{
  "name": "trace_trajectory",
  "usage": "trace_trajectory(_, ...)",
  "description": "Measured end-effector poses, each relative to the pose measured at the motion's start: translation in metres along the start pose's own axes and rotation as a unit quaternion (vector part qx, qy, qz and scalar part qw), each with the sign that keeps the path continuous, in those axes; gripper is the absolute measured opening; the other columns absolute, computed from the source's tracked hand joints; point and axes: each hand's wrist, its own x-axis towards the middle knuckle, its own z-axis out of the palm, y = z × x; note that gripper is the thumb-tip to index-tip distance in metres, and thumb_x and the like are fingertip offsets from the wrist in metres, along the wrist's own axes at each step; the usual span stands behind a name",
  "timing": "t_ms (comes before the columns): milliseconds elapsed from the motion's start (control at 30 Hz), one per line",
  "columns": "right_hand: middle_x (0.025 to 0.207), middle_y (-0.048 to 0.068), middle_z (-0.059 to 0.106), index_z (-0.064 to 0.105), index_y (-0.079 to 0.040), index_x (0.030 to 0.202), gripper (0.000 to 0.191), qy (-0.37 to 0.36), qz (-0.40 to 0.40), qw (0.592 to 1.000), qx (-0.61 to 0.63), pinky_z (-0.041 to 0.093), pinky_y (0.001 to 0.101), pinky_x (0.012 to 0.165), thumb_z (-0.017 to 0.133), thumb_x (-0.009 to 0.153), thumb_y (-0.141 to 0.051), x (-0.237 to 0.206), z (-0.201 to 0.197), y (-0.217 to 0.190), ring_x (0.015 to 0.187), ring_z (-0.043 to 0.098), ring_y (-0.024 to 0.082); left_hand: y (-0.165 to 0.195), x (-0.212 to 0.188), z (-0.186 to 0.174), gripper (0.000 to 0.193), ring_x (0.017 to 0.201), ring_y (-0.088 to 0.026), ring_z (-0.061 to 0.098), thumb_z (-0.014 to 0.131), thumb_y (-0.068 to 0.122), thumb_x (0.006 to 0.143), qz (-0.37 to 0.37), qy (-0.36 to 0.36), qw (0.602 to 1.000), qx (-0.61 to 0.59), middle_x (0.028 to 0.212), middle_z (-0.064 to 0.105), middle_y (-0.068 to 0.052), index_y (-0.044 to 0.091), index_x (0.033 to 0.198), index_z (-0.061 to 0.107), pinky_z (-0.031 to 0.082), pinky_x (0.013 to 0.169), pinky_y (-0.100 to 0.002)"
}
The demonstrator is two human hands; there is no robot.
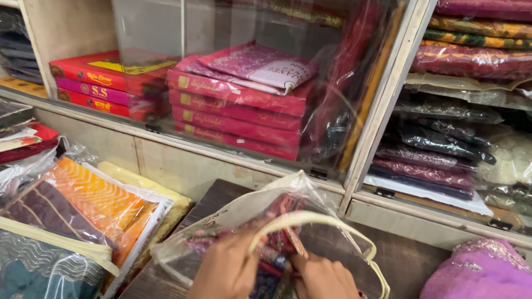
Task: The person packs folded garments into clear plastic zip pouches on a wooden table, then wraps a white elastic strap around a folded red garment bundle and fastens it. They carry the packed bundle to a pile of packaged clothing, place it down, and later handle a price tag on another folded garment before zipping it into a pouch.
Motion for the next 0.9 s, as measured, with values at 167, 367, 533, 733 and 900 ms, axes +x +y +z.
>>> trace_trajectory(167, 0.107, 0.013, 0.074, 0.050, -0.031, 0.143, 0.061, -0.022, 0.049, 0.998, 0.019, 0.057, 0.0463, 0.085, 0.069, 0.086, -0.037, 0.016, -0.001, 0.001, 0.097, 0.072, 0.034, -0.002, -0.013, 0.020, 0.037, 0.113, -0.044, 0.066, 0.055, 0.015, 0.102, 0.027, -0.083, 0.996, -0.003, 0.115, 0.071, -0.029, -0.001, 0.134, 0.064, 0.048, 0.100, -0.047)
trace_trajectory(367, 0.138, 0.028, 0.058, 0.046, -0.014, 0.154, 0.076, 0.127, -0.099, 0.984, -0.083, 0.045, 0.0596, 0.099, 0.070, 0.095, -0.054, 0.017, 0.007, 0.061, 0.127, 0.050, 0.050, -0.019, -0.015, 0.026, 0.045, 0.125, -0.036, 0.059, 0.054, 0.016, 0.093, 0.006, -0.089, 0.991, 0.104, 0.133, 0.067, -0.017, 0.004, 0.136, 0.059, 0.032, 0.108, -0.060)
trace_trajectory(533, 0.118, 0.018, 0.068, 0.065, -0.005, 0.117, 0.039, -0.004, -0.030, 0.993, 0.111, 0.048, 0.0479, 0.106, 0.050, 0.098, -0.036, 0.018, 0.045, 0.091, 0.118, 0.063, 0.037, -0.019, -0.025, 0.056, 0.047, 0.134, -0.036, 0.050, 0.051, 0.023, 0.098, -0.041, -0.156, 0.981, 0.111, 0.143, 0.057, -0.017, 0.005, 0.141, 0.054, 0.029, 0.110, -0.059)
trace_trajectory(733, 0.133, 0.018, 0.060, 0.059, -0.006, 0.129, 0.049, 0.014, -0.176, 0.984, -0.001, 0.029, 0.0539, 0.118, 0.068, 0.084, -0.025, 0.030, 0.079, 0.073, 0.133, 0.046, 0.039, -0.059, -0.054, 0.097, 0.051, 0.139, -0.036, 0.044, 0.052, 0.029, 0.098, -0.029, -0.182, 0.971, 0.150, 0.148, 0.054, -0.013, 0.008, 0.144, 0.053, 0.024, 0.111, -0.066)
trace_trajectory(900, 0.162, 0.018, 0.030, 0.031, -0.008, 0.154, 0.075, 0.076, -0.112, 0.991, -0.009, 0.020, 0.0534, 0.119, 0.064, 0.095, -0.039, 0.093, 0.080, 0.089, 0.153, 0.024, 0.035, -0.121, -0.105, 0.146, 0.056, 0.138, -0.035, 0.046, 0.060, 0.042, 0.091, 0.137, -0.072, 0.951, 0.268, 0.147, 0.056, -0.012, 0.017, 0.142, 0.057, 0.028, 0.108, -0.071)
